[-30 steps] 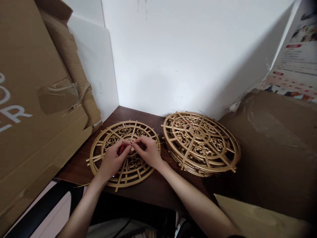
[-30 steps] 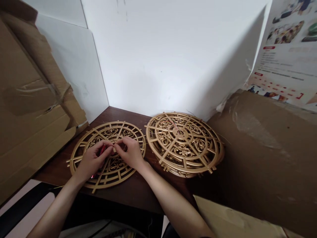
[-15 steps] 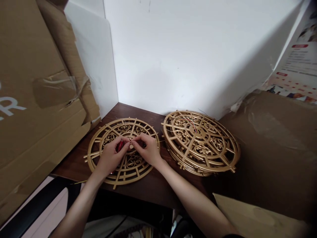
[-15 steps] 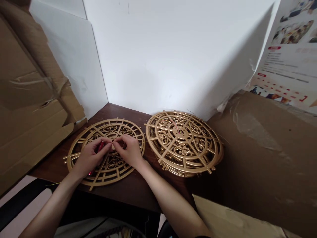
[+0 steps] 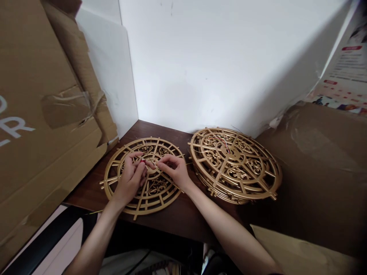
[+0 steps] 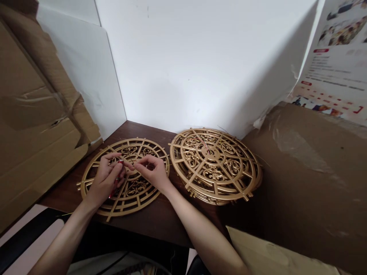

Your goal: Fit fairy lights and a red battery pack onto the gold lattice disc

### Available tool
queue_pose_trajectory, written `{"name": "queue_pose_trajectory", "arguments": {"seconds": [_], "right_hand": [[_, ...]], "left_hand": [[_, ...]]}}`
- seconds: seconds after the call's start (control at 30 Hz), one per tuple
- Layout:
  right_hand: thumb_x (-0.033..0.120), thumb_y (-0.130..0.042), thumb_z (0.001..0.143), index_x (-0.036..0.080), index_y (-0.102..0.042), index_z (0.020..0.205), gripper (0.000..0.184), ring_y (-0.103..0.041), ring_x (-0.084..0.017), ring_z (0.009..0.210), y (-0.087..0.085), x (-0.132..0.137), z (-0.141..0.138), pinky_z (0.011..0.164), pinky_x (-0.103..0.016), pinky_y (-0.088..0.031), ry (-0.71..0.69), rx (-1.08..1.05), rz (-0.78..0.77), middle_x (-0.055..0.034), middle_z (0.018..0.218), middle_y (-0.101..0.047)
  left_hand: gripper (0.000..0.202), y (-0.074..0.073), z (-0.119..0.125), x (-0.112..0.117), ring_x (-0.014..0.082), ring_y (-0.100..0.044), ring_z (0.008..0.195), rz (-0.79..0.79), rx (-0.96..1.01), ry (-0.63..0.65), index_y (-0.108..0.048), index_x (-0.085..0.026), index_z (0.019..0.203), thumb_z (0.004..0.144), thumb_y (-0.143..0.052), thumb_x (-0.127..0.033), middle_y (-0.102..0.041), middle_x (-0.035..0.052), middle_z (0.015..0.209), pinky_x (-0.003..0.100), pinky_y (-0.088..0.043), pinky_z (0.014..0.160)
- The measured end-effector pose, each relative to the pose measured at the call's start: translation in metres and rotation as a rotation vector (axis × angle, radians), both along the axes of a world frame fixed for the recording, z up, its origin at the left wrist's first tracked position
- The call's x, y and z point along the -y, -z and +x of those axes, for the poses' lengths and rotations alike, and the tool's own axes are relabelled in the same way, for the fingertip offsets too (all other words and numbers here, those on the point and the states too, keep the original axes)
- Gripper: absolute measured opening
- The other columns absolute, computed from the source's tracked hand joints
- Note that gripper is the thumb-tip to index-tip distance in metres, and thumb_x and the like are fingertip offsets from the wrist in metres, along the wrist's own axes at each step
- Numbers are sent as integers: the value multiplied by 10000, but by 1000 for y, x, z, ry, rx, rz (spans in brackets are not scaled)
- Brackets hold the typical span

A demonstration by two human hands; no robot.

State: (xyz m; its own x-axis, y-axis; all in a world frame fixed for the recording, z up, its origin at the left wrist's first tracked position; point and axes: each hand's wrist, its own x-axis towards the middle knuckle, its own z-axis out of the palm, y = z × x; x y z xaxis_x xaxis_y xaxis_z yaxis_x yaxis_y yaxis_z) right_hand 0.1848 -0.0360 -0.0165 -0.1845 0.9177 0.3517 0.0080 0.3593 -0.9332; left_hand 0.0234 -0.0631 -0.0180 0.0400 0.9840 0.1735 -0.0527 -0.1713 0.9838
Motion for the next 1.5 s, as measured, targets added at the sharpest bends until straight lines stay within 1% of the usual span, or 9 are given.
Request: {"name": "queue_pose_trajectory", "arguments": {"seconds": [0.1, 0.2, 0.33, 0.5, 0.63, 0.87, 1.03, 1.23, 1.5], "right_hand": [[432, -697, 766, 188, -668, 736, 247, -631, -151, 677, 1, 1, -1, 651, -276, -512, -58, -37, -39, -15, 731, -693], [461, -697, 768, 190, -663, 787, 274, -678, -181, 736, 5, -1, -3, 713, -309, -549, -57, -112, -121, -27, 751, -708], [448, -693, 772, 190, -655, 779, 261, -624, -144, 602, 9, -3, -6, 606, -267, -526, 6, -114, -135, 5, 638, -653], [415, -674, 796, 184, -644, 783, 233, -556, -113, 540, 9, -2, -6, 549, -236, -475, 0, -89, -101, 19, 603, -616], [428, -650, 805, 189, -619, 787, 241, -555, -116, 545, 6, -1, -6, 549, -238, -471, 24, -78, -83, 21, 607, -602], [380, -645, 824, 187, -612, 787, 200, -517, -102, 515, 6, 0, -6, 535, -227, -440, -41, -107, -57, 33, 580, -571], [407, -655, 814, 180, -634, 785, 230, -515, -98, 538, 8, -1, -4, 533, -216, -421, -29, -54, -56, 22, 613, -596], [376, -652, 818, 177, -636, 778, 203, -523, -97, 542, 7, 0, -5, 525, -209, -413, -12, -53, -46, 19, 620, -611], [391, -640, 816, 175, -629, 768, 222, -507, -93, 512, 4, 1, -5, 504, -212, -393, 7, -27, -54, 24, 593, -603]], "left_hand": [[310, -1, 0, 0, 84, -420, 442, 27, -76, 7, -340, -232, 1145, 903, -494, -348, -468, -99, 576, 174, -358, 426], [302, -2, 0, 1, 85, -442, 452, 18, -150, 43, -359, -216, 1113, 894, -514, -354, -503, -87, 588, 183, -353, 441], [302, -2, 0, 2, 89, -455, 469, 29, -163, 97, -367, -218, 1094, 882, -534, -352, -505, -82, 604, 197, -366, 462], [268, -2, -1, 3, 92, -464, 483, 35, -159, 117, -370, -223, 1079, 891, -519, -343, -537, -64, 631, 201, -366, 462], [257, -2, -1, 3, 95, -461, 492, 58, -156, 133, -383, -226, 1099, 896, -513, -316, -507, -75, 610, 208, -371, 480], [226, -3, -1, 4, 100, -470, 526, 96, -203, 147, -417, -215, 1106, 914, -497, -301, -511, -63, 626, 220, -381, 515], [200, -1, -1, 4, 94, -459, 513, 119, -204, 145, -426, -218, 1096, 921, -491, -291, -492, -72, 610, 216, -378, 519], [204, 1, -1, 4, 93, -446, 506, 133, -199, 133, -439, -213, 1099, 923, -496, -297, -487, -69, 608, 208, -358, 494], [224, 0, -1, 5, 97, -461, 509, 135, -214, 134, -452, -209, 1111, 921, -503, -316, -510, -58, 623, 209, -380, 498]]}}
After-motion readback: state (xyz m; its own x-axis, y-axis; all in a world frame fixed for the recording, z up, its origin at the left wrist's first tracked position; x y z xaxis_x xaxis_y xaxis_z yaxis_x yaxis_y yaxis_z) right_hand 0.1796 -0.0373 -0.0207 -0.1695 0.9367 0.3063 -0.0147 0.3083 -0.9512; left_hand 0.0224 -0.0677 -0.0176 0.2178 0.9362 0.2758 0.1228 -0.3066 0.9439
